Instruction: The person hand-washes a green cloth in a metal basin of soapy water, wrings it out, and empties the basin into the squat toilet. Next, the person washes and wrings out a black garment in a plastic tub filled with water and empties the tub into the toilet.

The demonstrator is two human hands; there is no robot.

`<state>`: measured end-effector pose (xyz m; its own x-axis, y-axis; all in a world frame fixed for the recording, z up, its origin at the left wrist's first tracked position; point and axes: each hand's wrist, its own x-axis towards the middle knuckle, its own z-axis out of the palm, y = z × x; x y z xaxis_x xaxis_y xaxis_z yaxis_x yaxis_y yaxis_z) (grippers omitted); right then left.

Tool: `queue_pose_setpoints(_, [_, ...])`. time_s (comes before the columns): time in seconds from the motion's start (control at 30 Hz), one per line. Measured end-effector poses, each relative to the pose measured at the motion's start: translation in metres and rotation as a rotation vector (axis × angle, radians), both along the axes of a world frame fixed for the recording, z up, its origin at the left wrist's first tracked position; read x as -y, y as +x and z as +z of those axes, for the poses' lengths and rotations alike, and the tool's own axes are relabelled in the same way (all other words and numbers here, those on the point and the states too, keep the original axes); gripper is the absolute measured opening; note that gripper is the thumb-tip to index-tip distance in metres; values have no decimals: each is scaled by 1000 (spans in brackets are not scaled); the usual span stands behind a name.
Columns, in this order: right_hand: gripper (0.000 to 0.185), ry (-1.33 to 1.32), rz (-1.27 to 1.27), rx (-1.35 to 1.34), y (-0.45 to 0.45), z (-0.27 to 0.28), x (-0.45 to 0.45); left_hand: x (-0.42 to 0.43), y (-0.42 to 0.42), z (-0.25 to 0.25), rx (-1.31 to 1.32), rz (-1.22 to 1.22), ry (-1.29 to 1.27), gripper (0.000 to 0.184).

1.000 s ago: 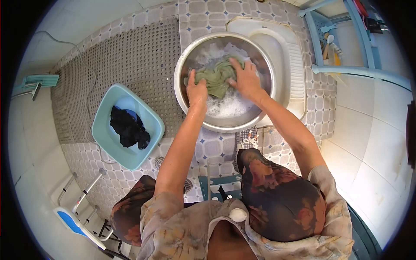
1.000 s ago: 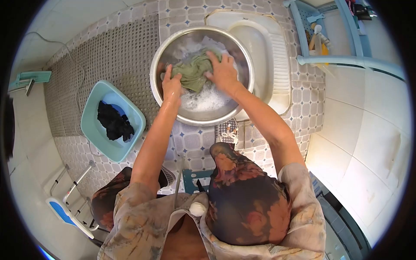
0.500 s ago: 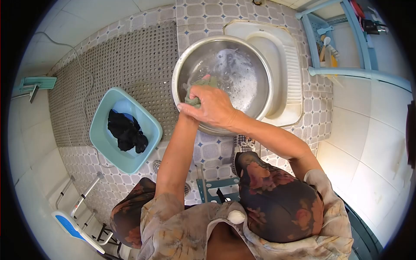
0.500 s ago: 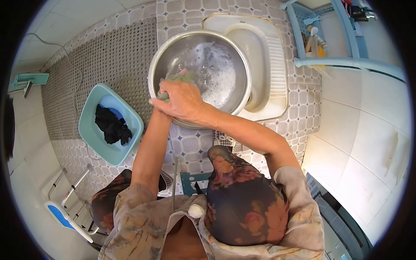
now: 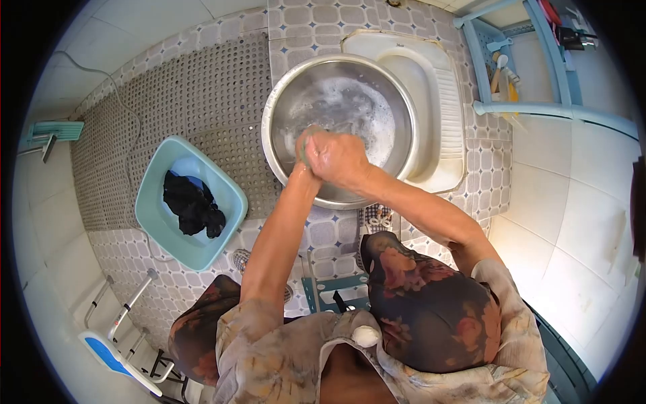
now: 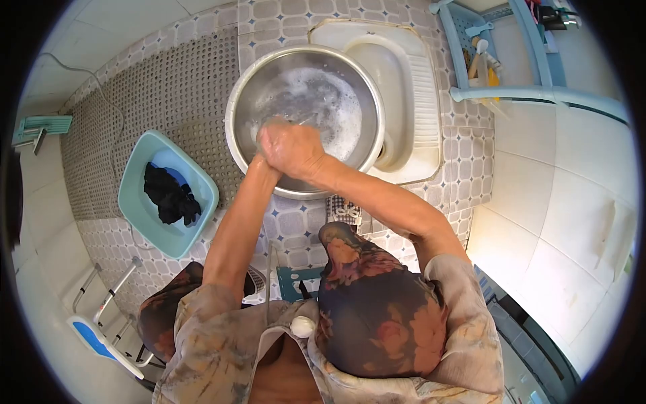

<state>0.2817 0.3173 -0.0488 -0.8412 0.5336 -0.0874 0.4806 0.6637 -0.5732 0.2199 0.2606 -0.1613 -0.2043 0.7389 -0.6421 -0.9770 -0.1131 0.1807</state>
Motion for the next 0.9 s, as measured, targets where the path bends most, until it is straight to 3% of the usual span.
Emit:
queue_pose_setpoints(0.07, [32, 49, 11, 30, -1, -33, -25, -7, -5, 33, -74, 24, -240, 27])
queue_pose_setpoints(0.17, [37, 39, -90, 263, 16, -71, -69, -19, -13, 54, -369, -121, -361, 31])
queue_pose_setpoints(0.27, [33, -157, -317, 371, 23, -61, -74, -21, -32, 70, -360, 0, -259, 34])
queue_pose_setpoints(0.3, [32, -9, -309, 296, 34, -62, -71, -16, -40, 73, -303, 60, -204, 38])
queue_pose_setpoints(0.37, [34, 299, -295, 122, 49, -59, -66, -12, -46, 69, -446, -28, -292, 49])
queue_pose_setpoints(0.4, [36, 312, -211, 97, 50, -52, -62, -10, -47, 65, -515, -73, -334, 55])
queue_pose_setpoints(0.43, [39, 325, -128, 76, 51, -39, -59, -7, -48, 46, -638, -144, -380, 69])
queue_pose_setpoints(0.5, [48, 288, 91, 9, 56, -50, -52, 0, -49, 7, -1071, -322, -475, 71])
queue_pose_setpoints(0.53, [49, 262, 129, 134, 55, -55, -45, 2, -50, 4, -1291, -410, -517, 72])
queue_pose_setpoints(0.57, [49, 235, 164, 258, 54, -59, -36, 4, -46, 2, -1693, -465, -626, 71])
queue_pose_setpoints(0.67, [43, 193, 213, 389, 52, -77, -31, 0, -22, 73, -1678, -700, -890, 62])
queue_pose_setpoints(0.73, [29, 167, 257, 366, 54, -80, -37, 6, -20, 71, -1832, -772, -875, 59])
queue_pose_setpoints(0.83, [34, -220, 274, 395, 58, -73, -56, 12, -22, 60, -2030, -909, -620, 57])
queue_pose_setpoints(0.9, [34, -626, 110, 469, 57, -68, -72, 17, -19, 47, -2097, -985, -477, 53])
